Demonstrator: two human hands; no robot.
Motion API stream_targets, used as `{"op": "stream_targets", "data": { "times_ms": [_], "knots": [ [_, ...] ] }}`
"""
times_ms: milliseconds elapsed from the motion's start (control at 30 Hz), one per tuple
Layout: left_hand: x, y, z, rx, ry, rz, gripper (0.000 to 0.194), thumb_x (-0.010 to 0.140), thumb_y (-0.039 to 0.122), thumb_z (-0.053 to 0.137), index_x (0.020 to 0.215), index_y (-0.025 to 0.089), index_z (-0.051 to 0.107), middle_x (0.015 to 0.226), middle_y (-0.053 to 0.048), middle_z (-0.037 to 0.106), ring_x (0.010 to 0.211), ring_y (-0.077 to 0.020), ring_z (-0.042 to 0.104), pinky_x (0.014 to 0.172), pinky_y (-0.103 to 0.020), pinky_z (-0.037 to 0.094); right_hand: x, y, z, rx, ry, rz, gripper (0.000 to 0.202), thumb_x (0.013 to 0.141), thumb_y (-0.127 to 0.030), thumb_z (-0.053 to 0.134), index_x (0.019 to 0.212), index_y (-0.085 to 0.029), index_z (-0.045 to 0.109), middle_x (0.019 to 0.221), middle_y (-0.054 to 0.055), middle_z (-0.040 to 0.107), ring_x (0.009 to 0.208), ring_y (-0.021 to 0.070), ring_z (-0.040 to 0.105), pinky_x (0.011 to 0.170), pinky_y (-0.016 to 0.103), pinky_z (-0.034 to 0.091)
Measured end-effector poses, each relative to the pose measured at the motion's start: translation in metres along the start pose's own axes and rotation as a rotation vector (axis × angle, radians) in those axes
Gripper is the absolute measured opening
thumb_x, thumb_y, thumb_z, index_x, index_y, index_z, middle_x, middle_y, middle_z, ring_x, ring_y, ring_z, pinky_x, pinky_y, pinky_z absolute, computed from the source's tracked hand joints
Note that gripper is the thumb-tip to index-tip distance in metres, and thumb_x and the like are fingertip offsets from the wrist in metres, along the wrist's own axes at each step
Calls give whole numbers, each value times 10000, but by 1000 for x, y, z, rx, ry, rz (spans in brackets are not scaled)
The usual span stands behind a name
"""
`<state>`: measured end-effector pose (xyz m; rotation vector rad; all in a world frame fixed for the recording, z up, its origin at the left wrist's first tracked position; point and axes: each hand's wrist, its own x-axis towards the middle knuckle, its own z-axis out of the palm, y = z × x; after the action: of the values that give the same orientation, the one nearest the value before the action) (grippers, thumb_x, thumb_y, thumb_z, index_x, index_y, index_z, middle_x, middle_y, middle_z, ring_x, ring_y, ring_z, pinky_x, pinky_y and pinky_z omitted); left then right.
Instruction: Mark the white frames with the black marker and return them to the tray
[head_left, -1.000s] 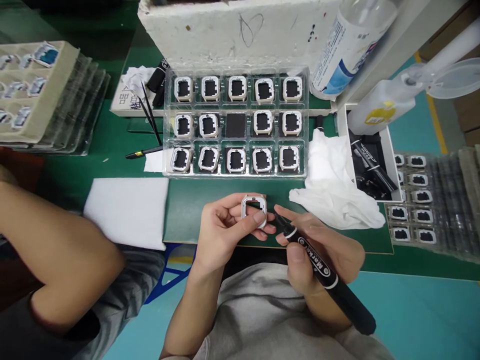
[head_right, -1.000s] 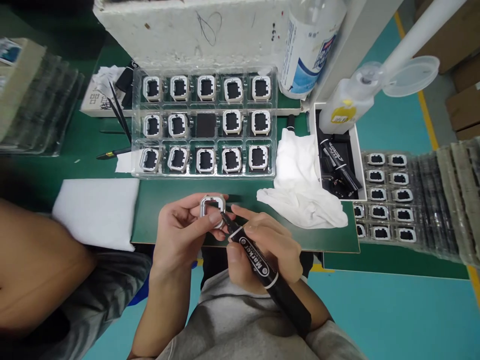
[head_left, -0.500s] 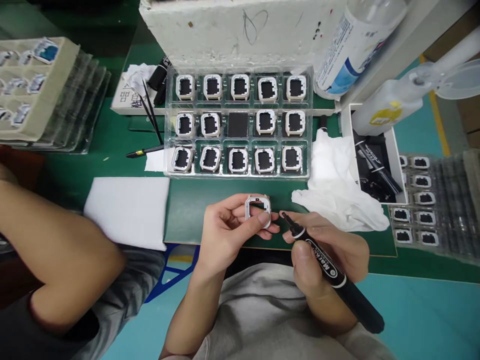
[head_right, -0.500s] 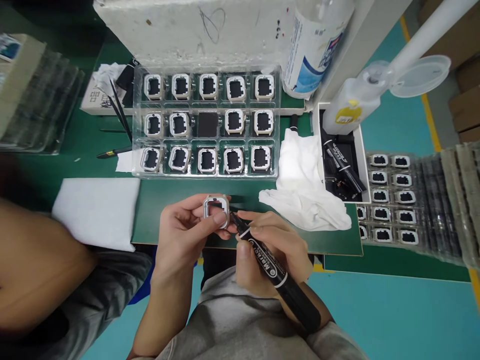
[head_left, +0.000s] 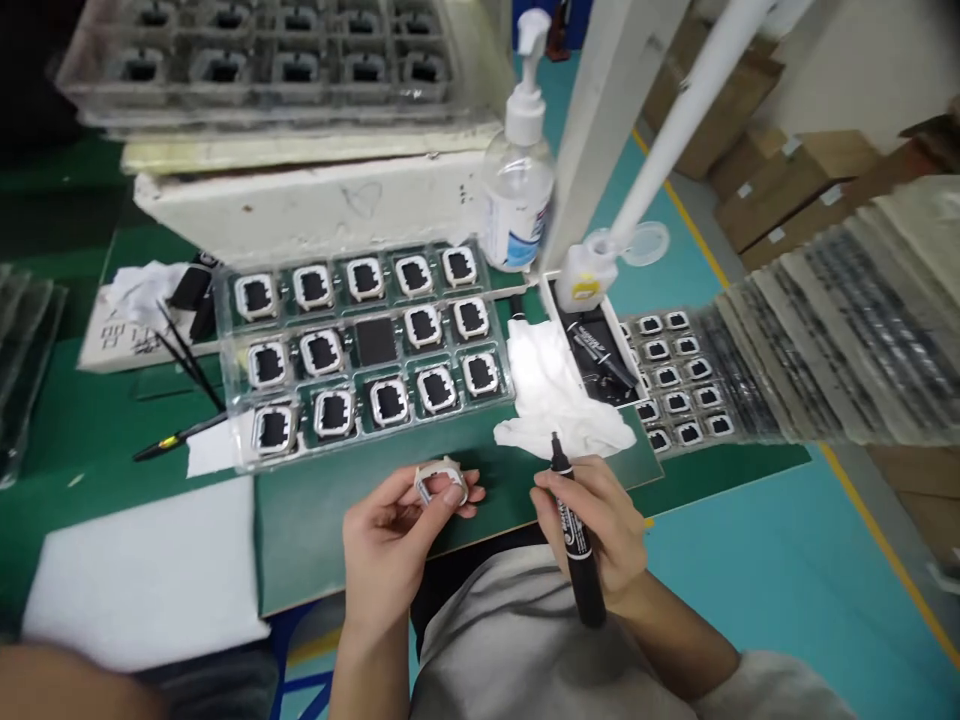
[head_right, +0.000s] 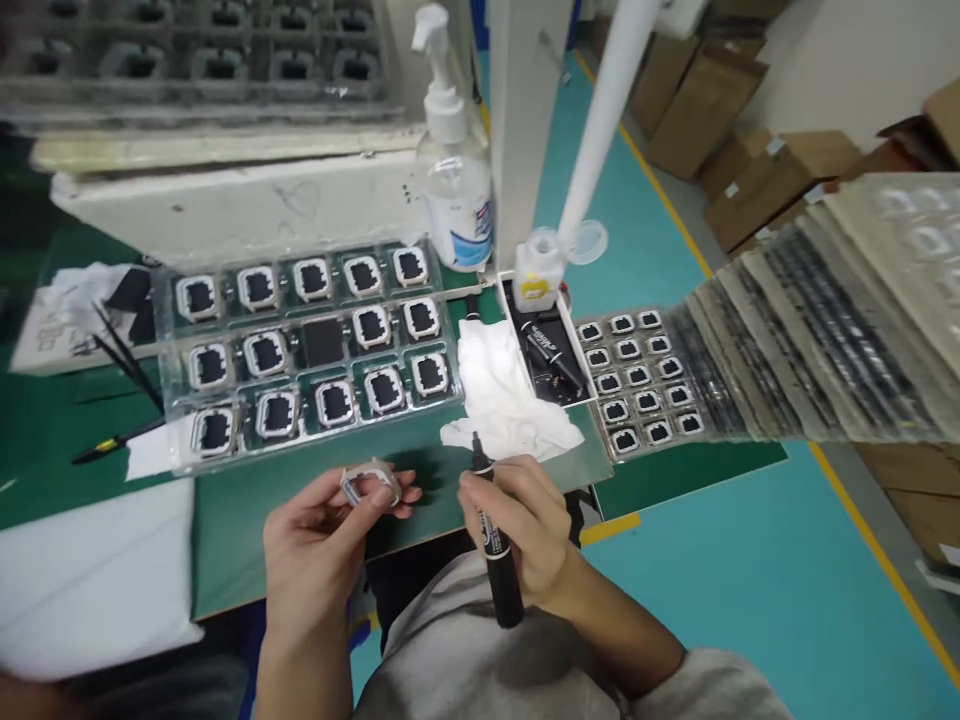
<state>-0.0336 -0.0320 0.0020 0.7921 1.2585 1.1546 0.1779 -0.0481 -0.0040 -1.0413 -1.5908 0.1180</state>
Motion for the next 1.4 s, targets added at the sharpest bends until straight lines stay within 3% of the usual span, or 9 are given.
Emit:
{"op": "stream_targets", "data": {
  "times_ms": [133, 300, 433, 533, 667, 800, 900, 1133, 1400],
  "knots": [
    [0, 3, 4, 64, -29, -15, 244, 888, 360, 1001, 969, 164, 880, 972, -111, 912, 814, -275, 887, 711, -296, 741, 3, 18, -49, 11, -181, -38, 703, 1006, 54, 546, 1673, -165, 594, 1394, 215, 819, 1171, 298, 837, 891, 482, 752],
    [2, -1, 2, 110, -53, 2, 292, 903, 399, 989, 1038, 161, 886, 1026, -128, 914, 870, -293, 893, 733, -319, 752, 7, 28, -78, 117, -106, 247, 459, 1126, -140, 527, 1527, -254, 718, 1251, 144, 845, 1017, 283, 856, 822, 462, 757],
    [7, -11, -1, 113, -82, 49, 326, 901, 449, 985, 1031, 165, 891, 1019, -130, 915, 852, -309, 900, 703, -338, 761, 18, 32, -69, 74, 30, 375, 258, 1158, -190, 580, 1347, -315, 703, 1001, 44, 792, 971, 242, 838, 826, 416, 739],
    [9, -16, -2, 103, -108, 54, 304, 923, 440, 969, 1049, 174, 893, 1037, -130, 917, 863, -297, 903, 712, -321, 757, 41, 38, -59, 11, 32, 414, 226, 1151, -254, 653, 1360, -331, 616, 1171, 63, 784, 1083, 247, 843, 915, 427, 732],
    [9, -19, -2, 99, -126, 59, 304, 942, 440, 952, 1063, 169, 890, 1051, -136, 914, 879, -289, 903, 733, -326, 758, 81, 59, -46, -102, -71, 411, 269, 1081, -365, 787, 1329, -321, 692, 1231, 75, 796, 1132, 269, 808, 1021, 459, 697],
    [9, -21, -1, 84, -136, 58, 314, 951, 457, 940, 1062, 168, 885, 1060, -138, 913, 899, -298, 903, 730, -344, 764, 104, 88, -31, -219, -203, 385, 294, 1055, -370, 765, 1337, -294, 731, 1169, 73, 808, 989, 268, 774, 908, 452, 682],
    [8, -21, 1, 86, -129, 66, 312, 959, 453, 931, 1072, 166, 881, 1060, -138, 912, 913, -300, 904, 745, -355, 770, 110, 99, -28, -306, -299, 353, 304, 1059, -342, 726, 1352, -263, 741, 1121, 86, 822, 914, 280, 749, 864, 470, 656],
    [10, -19, 3, 81, -151, 63, 319, 960, 465, 927, 1064, 168, 876, 1045, -139, 912, 899, -297, 903, 728, -344, 764, 110, 96, -31, -500, -495, 249, 304, 1100, -298, 660, 1374, -261, 786, 1181, 112, 831, 1146, 372, 708, 956, 513, 602],
    [9, -21, 0, 125, -196, 46, 290, 1007, 460, 884, 1109, 189, 876, 1098, -125, 910, 944, -287, 899, 769, -343, 762, 105, 109, -11, -665, -483, 247, 310, 1125, -251, 579, 1354, -205, 783, 1238, 160, 777, 1166, 380, 667, 1012, 536, 590]
  ]
}}
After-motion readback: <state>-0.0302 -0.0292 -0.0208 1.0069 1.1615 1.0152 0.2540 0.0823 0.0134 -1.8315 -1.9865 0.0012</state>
